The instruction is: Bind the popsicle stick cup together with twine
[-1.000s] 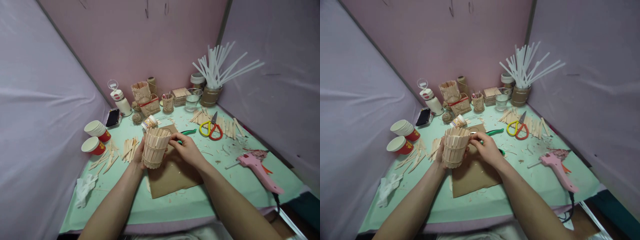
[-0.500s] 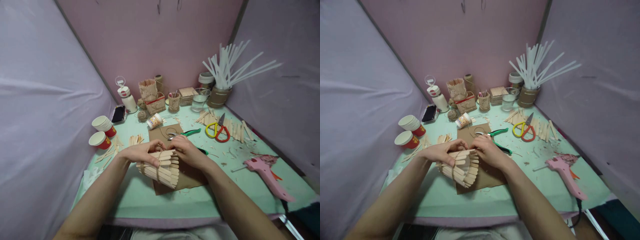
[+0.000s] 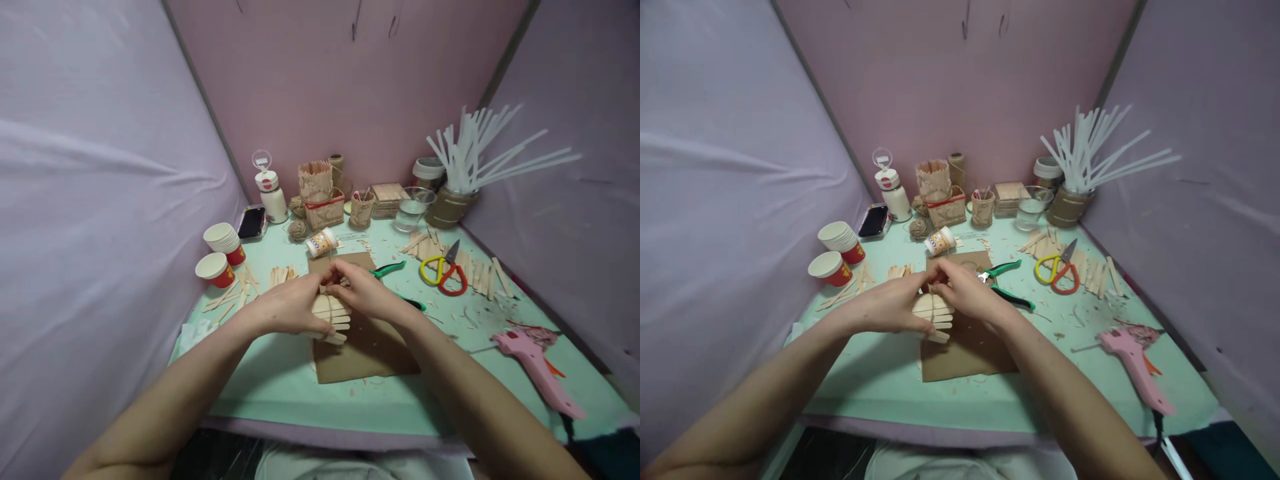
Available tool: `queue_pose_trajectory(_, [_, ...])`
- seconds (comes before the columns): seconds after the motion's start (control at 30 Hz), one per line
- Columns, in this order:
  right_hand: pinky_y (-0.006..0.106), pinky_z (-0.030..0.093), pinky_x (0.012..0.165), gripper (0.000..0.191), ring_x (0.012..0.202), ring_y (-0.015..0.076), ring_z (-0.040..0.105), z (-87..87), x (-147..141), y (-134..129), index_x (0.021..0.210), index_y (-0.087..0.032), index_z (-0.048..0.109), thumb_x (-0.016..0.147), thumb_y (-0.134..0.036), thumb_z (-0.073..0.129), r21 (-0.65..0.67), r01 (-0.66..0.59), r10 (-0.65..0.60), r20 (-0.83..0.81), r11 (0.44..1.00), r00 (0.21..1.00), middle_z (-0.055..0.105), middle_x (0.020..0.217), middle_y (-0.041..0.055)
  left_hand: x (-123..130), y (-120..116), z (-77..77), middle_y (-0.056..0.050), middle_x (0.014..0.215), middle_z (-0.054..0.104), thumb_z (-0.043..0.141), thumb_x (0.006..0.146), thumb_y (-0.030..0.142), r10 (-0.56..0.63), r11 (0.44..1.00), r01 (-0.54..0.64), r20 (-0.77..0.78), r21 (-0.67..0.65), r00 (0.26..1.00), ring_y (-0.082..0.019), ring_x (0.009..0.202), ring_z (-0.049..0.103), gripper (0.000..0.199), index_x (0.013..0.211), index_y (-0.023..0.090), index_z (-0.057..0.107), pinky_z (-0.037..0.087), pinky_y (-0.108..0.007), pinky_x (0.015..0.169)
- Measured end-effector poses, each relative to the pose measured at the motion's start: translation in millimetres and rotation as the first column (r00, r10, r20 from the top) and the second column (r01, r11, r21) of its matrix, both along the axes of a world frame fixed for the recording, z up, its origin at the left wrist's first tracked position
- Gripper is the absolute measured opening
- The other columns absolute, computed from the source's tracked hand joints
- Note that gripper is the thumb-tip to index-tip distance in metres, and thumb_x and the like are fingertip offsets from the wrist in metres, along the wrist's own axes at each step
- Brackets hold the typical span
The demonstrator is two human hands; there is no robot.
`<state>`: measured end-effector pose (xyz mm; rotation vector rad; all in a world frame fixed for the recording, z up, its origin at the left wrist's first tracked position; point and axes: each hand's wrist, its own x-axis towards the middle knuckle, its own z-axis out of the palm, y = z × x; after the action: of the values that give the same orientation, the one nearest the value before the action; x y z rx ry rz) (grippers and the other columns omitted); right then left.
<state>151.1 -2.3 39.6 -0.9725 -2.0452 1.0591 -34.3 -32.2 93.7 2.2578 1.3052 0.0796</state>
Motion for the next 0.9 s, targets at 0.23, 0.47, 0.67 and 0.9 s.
queue_pose_trajectory(0.23, [0.032,0.044,0.078,0.011,0.085,0.0193,0.059,6.2,-5.8,3.7,0.091,-0.02,0.056,0.084,-0.013,0.052,0.183,0.109,-0.093,-0.093,0.977,0.991,0.065,0.089,0.0027,9.5,2.0,-1.0,-0.014,0.105,0.064,0.068,0.076,0.045,0.127,0.922,-0.002,-0.298,0.387,0.946,-0.033,0.092,0.064,0.046,0.108,0.014,0.058,0.049,-0.04,0.074])
queue_pose_trajectory(0.47, [0.035,0.043,0.078,0.016,0.085,0.0226,0.056,-10.1,-11.8,-2.7,0.089,-0.021,0.056,0.094,-0.013,0.043,0.495,0.227,-0.207,-0.096,0.839,0.974,0.063,0.088,0.0075,16.8,13.8,-18.1,-0.014,0.1,0.063,0.067,0.079,0.03,0.279,0.777,0.001,-0.346,0.63,0.896,-0.031,0.091,0.062,0.03,0.102,0.014,0.056,0.05,-0.041,0.075])
queue_pose_trajectory(0.67, [0.035,0.046,0.084,0.012,0.093,0.023,0.06,-21.1,17.9,3.7,0.094,-0.02,0.058,0.094,-0.017,0.047,0.419,0.376,-0.341,-0.16,0.826,0.926,0.066,0.097,0.0091,-3.1,38.9,-45.5,-0.016,0.118,0.06,0.074,0.078,0.035,0.26,0.614,-0.137,-0.035,0.778,0.965,-0.032,0.108,0.059,0.049,0.115,0.016,0.048,0.049,-0.043,0.087])
queue_pose_trajectory(0.9, [0.037,0.042,0.088,0.02,0.107,0.0301,0.055,-32.1,75.5,7.8,0.098,-0.019,0.064,0.082,-0.03,0.069,0.204,0.313,-0.372,0.444,0.928,0.815,0.066,0.105,0.0112,0.4,60.7,-84.2,-0.015,0.117,0.061,0.076,0.077,0.042,0.24,0.522,-0.364,0.277,0.771,0.93,-0.031,0.108,0.059,0.06,0.121,0.017,0.045,0.05,-0.044,0.092])
